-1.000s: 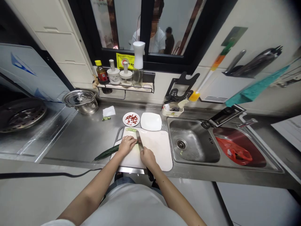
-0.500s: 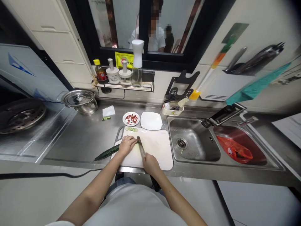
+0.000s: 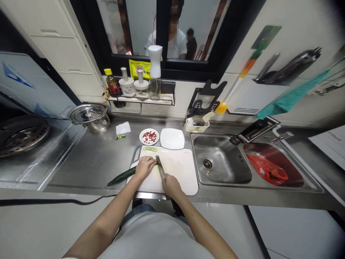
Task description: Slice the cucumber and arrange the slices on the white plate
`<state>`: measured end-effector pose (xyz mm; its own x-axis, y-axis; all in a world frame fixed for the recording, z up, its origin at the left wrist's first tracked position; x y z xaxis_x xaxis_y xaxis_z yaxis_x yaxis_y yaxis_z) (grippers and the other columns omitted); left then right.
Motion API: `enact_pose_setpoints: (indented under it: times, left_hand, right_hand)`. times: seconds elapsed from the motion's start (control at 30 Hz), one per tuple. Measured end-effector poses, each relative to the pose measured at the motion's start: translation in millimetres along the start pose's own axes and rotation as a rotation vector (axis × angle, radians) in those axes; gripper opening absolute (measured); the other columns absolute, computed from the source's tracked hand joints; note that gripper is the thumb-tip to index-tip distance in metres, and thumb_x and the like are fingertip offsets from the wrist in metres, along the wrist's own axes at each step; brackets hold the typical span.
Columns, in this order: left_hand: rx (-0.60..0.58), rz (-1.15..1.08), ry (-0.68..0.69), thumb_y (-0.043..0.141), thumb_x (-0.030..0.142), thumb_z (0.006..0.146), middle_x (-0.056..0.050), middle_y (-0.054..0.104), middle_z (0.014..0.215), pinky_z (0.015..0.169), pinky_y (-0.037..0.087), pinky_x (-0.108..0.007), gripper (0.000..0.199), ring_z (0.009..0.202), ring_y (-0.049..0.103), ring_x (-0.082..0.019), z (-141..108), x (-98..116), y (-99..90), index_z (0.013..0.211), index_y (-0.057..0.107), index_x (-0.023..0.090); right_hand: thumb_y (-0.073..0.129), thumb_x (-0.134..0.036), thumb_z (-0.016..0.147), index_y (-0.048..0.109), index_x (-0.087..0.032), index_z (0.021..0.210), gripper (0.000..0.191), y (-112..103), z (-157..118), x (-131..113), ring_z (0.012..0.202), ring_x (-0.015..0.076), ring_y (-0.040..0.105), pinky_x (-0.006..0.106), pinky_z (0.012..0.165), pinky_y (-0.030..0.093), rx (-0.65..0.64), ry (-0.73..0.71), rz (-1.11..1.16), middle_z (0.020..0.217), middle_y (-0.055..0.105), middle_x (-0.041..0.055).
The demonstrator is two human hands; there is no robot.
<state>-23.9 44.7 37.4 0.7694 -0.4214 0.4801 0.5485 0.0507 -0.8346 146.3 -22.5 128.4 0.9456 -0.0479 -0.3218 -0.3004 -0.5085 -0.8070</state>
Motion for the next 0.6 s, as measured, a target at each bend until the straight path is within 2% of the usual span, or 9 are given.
enact_pose_setpoints:
  times: [0.23,0.6]
  left_hand:
    - [-0.002,0.011,0.008,0.049,0.034,0.092,-0.004,0.065,0.093,0.083,0.040,-0.034,0.023,0.089,0.054,-0.018,0.2,1.4,-1.9,0.099,0.070,0.025]
    - [-0.003,0.012,0.000,0.049,0.035,0.093,-0.004,0.065,0.093,0.082,0.040,-0.034,0.024,0.089,0.054,-0.018,-0.4,0.2,0.4,0.098,0.070,0.026]
  right_hand:
    - [0.037,-0.012,0.089,0.063,-0.009,0.110,0.034,-3.6,5.6,-6.8,0.100,0.0228,0.063,0.027,0.078,0.043,-0.017,0.032,0.002,0.107,0.068,0.0175]
    - [0.036,-0.012,0.089,0.062,-0.008,0.111,0.034,0.3,1.9,-2.9,0.101,0.0234,0.063,0.027,0.079,0.044,-0.019,0.018,-0.005,0.106,0.068,0.0181]
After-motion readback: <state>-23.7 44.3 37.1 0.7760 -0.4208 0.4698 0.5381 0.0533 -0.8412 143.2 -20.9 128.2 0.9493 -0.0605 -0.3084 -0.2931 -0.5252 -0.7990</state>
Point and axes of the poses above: each hand's wrist, its own z-axis towards the middle knuckle, its own y-axis out of the palm, x = y × z, the point moved 1 cm from there along z, towards the middle knuckle
